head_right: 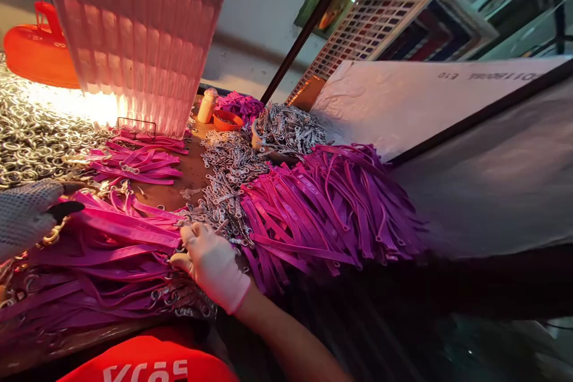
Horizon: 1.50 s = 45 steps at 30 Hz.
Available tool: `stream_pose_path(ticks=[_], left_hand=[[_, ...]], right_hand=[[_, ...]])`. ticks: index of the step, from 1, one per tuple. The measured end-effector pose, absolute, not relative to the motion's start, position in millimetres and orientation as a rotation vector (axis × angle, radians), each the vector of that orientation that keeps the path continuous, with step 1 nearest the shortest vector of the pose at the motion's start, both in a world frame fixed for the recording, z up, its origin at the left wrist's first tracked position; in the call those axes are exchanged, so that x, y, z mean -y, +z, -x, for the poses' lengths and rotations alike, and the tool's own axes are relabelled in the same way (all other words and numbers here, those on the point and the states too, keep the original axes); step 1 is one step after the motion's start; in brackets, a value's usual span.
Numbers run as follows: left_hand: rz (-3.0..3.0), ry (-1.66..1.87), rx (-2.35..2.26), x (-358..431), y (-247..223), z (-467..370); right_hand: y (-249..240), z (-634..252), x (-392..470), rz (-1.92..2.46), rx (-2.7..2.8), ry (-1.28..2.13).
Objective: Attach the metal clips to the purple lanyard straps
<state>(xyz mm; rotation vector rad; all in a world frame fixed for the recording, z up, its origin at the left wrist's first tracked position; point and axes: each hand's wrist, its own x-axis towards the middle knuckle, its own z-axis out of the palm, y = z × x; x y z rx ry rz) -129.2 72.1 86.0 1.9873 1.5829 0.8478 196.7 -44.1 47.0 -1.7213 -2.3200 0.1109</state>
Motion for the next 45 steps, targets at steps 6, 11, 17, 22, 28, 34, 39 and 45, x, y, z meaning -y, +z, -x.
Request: stream_pose_path(ticks=[6,11,17,22,28,34,39,45], left_hand=[[-0.842,1.025,-0.960,-32,64,55],[-0.381,0.889,-0.677,-14,54,-14],[-0.546,0.934,-0.753,26,32,-19],[-0.549,0.872,-0.876,40,32,1],[-0.366,0.803,-0.929,37,46,7],[-0.285,0.813,-0.908,34,51,4],[-0.321,0.770,-0.851,34,48,4],[-0.396,0.801,-0.843,39,50,-13]], right_hand=[[45,-205,55,1.537,1.790,0.097],[57,-185,63,1.314,1.961,0.132],[42,-141,85,1.535,2.263,0.033],[36,-147,92,1.410,2.235,0.121],[44,-193,70,1.601,1.979,-0.018],[16,-193,78,1.699,2.138,-0.154],[-14,-191,103,1.561,2.004,0.015],[-4,-195,113,1.284,1.684,0.234]])
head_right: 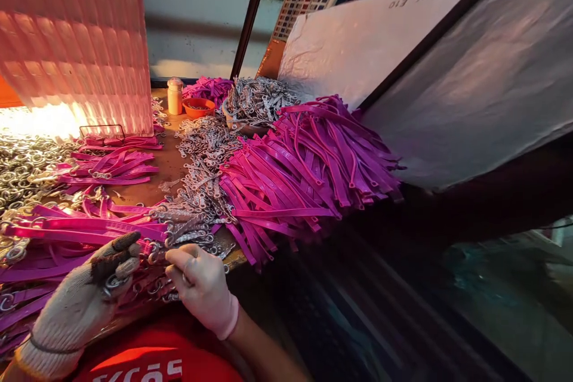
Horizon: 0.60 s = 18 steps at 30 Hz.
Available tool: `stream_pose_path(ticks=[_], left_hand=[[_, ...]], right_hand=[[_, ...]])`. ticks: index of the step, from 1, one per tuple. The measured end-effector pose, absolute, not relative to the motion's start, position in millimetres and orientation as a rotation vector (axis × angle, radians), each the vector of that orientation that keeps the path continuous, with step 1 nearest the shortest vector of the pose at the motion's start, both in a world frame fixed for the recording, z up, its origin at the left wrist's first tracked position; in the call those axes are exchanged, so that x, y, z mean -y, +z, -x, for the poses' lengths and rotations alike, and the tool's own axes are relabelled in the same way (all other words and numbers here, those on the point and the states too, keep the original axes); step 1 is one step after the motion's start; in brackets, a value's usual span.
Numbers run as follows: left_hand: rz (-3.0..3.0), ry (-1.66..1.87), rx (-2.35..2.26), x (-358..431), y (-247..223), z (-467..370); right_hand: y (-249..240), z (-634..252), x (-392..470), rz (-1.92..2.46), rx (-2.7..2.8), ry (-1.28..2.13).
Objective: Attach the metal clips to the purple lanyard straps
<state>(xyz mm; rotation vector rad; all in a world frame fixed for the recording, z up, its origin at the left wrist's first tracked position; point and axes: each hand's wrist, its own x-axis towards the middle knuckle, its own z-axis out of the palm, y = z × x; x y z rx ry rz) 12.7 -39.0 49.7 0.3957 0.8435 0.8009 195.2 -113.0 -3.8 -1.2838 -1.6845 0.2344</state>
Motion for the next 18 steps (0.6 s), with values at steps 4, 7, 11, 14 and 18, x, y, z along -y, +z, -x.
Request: stream_pose_path(ticks=[4,7,11,14,18], left_hand=[[-0.491,0.860,-0.832,45,44,-30],[-0.581,0.918,-0.775,48,40,-34],[-0.637,0.981,-0.784,48,46,-32],[-0.638,0.985,-0.803,43,51,-33],[-0.594,0.989,-0.781,33,48,-33]], right_hand=[[23,-185,105,1.183,1.797,0.227],[36,-174,97,1.298,1.976,0.105],[49,-165,91,1.484,2.178,-0.030],[57,-163,87,1.456,2.246,-0.068],[57,-163,78,1.350,2.209,0.031]])
